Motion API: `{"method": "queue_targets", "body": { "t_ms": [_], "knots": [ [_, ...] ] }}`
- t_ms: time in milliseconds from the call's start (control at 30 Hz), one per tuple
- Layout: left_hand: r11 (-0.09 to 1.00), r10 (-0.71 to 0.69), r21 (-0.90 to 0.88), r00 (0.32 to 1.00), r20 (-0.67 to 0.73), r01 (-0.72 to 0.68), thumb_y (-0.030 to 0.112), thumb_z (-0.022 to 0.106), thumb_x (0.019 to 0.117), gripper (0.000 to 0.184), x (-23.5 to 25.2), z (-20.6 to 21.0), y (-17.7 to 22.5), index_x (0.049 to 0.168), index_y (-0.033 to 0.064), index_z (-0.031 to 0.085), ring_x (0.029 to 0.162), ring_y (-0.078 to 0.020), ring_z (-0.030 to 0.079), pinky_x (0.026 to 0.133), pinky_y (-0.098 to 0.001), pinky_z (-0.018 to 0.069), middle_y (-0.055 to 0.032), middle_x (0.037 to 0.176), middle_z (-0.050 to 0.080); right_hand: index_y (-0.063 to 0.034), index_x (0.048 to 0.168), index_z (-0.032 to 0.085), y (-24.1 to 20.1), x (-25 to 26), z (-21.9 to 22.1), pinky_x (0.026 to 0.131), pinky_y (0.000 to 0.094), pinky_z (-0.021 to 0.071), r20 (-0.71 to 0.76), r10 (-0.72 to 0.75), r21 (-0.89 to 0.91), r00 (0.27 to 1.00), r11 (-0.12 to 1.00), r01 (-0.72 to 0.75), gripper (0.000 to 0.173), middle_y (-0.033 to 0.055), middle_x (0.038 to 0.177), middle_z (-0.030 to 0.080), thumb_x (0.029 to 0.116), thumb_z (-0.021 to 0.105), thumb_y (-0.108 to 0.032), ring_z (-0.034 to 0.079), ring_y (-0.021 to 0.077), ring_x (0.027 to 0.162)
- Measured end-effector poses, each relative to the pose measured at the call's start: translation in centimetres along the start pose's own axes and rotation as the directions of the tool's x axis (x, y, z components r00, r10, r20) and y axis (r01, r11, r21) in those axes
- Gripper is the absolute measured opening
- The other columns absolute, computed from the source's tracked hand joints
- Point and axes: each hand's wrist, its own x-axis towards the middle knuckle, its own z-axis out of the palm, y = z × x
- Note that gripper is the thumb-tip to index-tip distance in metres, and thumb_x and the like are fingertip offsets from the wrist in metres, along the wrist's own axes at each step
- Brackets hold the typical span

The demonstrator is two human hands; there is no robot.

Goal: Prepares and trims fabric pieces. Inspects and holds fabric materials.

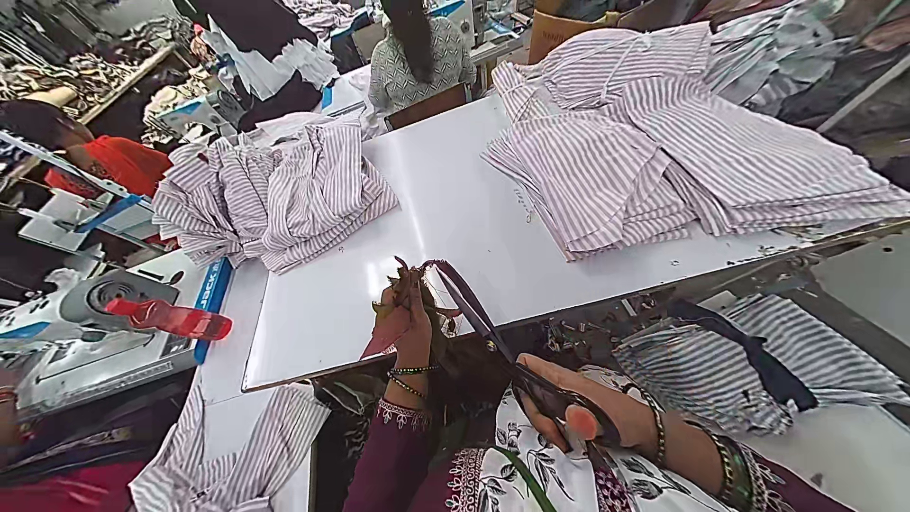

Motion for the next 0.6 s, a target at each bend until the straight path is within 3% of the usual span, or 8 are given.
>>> {"method": "queue_targets", "body": {
  "t_ms": [233, 600],
  "knots": [
    [0.99, 0.014, 0.137, 0.999, 0.046, -0.02, 0.005, 0.059, 0.0979, 0.035, -0.4, -0.1, 1.1, 0.112, -0.0267, 0.059, 0.108, 0.0017, 0.063, 0.1, -0.011, 0.0424, -0.0247, 0.106, 0.07, -0.02, 0.104, 0.044, 0.1, -0.2, -0.6, 0.057, 0.0153, 0.05, 0.072, 0.02, -0.029, 0.997, 0.999, -0.018, 0.074, -0.0097, 0.073, 0.056, 0.0736, 0.064, -0.084, 0.059, -0.0004, 0.06],
    [0.981, -0.052, 0.19, 0.996, 0.073, 0.037, 0.01, 0.059, 0.0993, 0.035, -0.9, -0.7, 1.3, 0.111, -0.0221, 0.062, 0.104, 0.0003, 0.064, 0.098, -0.0131, 0.0441, -0.0211, 0.104, 0.071, -0.0203, 0.104, 0.044, 0.2, 0.5, -1.2, 0.057, 0.0163, 0.0518, 0.118, 0.034, 0.028, 0.992, 0.999, -0.038, 0.069, -0.0087, 0.073, 0.057, 0.0768, 0.065, -0.08, 0.061, 0.0012, 0.06]
  ]
}}
